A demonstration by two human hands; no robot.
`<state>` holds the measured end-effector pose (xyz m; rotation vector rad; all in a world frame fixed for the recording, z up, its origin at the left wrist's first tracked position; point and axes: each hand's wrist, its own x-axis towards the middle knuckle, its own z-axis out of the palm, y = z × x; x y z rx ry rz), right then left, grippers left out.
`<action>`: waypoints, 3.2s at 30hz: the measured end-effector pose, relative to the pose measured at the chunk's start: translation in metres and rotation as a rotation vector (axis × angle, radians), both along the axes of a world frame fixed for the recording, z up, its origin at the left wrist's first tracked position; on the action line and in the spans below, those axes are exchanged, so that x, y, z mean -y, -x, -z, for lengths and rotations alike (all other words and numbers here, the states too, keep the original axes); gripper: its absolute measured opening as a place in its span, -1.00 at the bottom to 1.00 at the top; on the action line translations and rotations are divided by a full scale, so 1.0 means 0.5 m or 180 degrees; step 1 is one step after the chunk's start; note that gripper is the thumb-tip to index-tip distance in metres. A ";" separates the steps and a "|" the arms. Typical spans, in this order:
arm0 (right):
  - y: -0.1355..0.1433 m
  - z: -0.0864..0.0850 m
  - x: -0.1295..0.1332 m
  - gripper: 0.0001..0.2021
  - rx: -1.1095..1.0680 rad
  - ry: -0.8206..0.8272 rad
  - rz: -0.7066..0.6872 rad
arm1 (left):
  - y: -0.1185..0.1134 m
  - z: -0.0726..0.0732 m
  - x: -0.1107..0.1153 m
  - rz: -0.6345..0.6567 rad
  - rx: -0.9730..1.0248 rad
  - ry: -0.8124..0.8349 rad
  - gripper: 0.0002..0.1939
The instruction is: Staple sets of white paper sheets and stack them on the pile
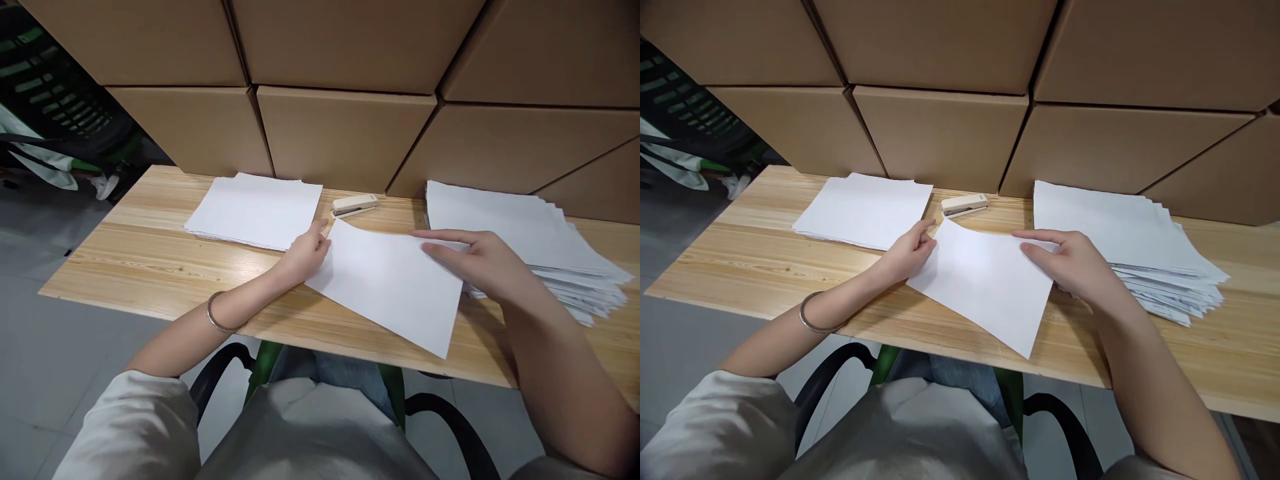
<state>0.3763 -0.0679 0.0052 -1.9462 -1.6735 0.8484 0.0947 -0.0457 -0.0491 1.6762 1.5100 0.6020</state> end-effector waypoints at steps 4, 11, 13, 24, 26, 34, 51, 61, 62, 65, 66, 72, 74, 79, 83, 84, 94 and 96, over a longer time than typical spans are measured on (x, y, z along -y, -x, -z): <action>0.023 -0.003 0.007 -0.60 -0.0110 0.0498 0.0172 | 0.002 0.003 0.002 0.0124 -0.0325 -0.0502 -0.48; 0.036 0.020 0.004 -0.60 0.0058 0.0256 0.0031 | -0.009 0.002 -0.011 0.0122 -0.1013 -0.0545 -0.50; 0.032 0.030 0.005 -0.64 0.0574 -0.0344 -0.0188 | -0.012 0.002 -0.016 0.0138 -0.1112 -0.0528 -0.49; 0.126 0.084 -0.094 -0.46 0.1373 -0.2345 -0.2062 | -0.017 0.013 -0.044 0.0046 -0.0812 -0.0570 -0.50; 0.151 0.105 -0.124 -0.40 0.1280 -0.2190 -0.2309 | -0.019 0.016 -0.049 0.0015 -0.0743 -0.0599 -0.51; 0.181 0.141 -0.146 -0.42 0.1062 -0.1931 -0.2175 | -0.018 0.024 -0.055 0.0027 -0.0730 -0.0712 -0.52; 0.146 0.061 -0.125 -0.23 0.1154 -0.1645 -0.2407 | -0.020 0.016 -0.037 0.0047 -0.0835 -0.0617 -0.57; 0.195 0.108 0.095 0.04 0.1373 -0.2597 -0.2404 | 0.000 -0.040 0.024 0.0551 0.0465 -0.0799 -0.43; 0.200 0.113 0.105 0.01 0.1453 -0.2620 -0.2288 | 0.001 -0.047 0.028 0.0525 0.0577 -0.0954 -0.45; 0.202 0.114 0.107 -0.05 0.1579 -0.2659 -0.1995 | 0.005 -0.057 0.036 0.0326 0.0740 -0.1450 -0.54; 0.198 0.110 0.101 -0.08 0.1580 -0.2689 -0.1931 | 0.006 -0.058 0.036 0.0241 0.0746 -0.1572 -0.55; 0.147 0.079 0.045 -0.24 0.1591 -0.3165 -0.1791 | 0.014 -0.052 0.025 -0.0177 0.0543 -0.1719 -0.43; 0.137 0.074 0.038 -0.28 0.1546 -0.3237 -0.1775 | 0.017 -0.051 0.023 -0.0269 0.0520 -0.1694 -0.37; 0.121 0.053 0.034 -0.33 0.1582 -0.3320 -0.1747 | 0.024 -0.046 0.013 -0.0404 0.0628 -0.1686 -0.34; 0.063 0.019 0.011 -0.43 0.1930 -0.2929 -0.1201 | 0.033 -0.039 -0.010 -0.0611 0.0719 -0.1729 -0.42; 0.042 0.011 0.004 -0.45 0.2029 -0.2690 -0.1110 | 0.036 -0.037 -0.018 -0.0641 0.0710 -0.1768 -0.43; -0.081 -0.011 -0.035 -0.41 0.2448 -0.0817 -0.0320 | 0.054 -0.027 -0.047 -0.0395 -0.0121 -0.2145 -0.62; -0.079 -0.009 -0.038 -0.43 0.2492 -0.0585 -0.0313 | 0.055 -0.025 -0.049 -0.0409 -0.0307 -0.2105 -0.71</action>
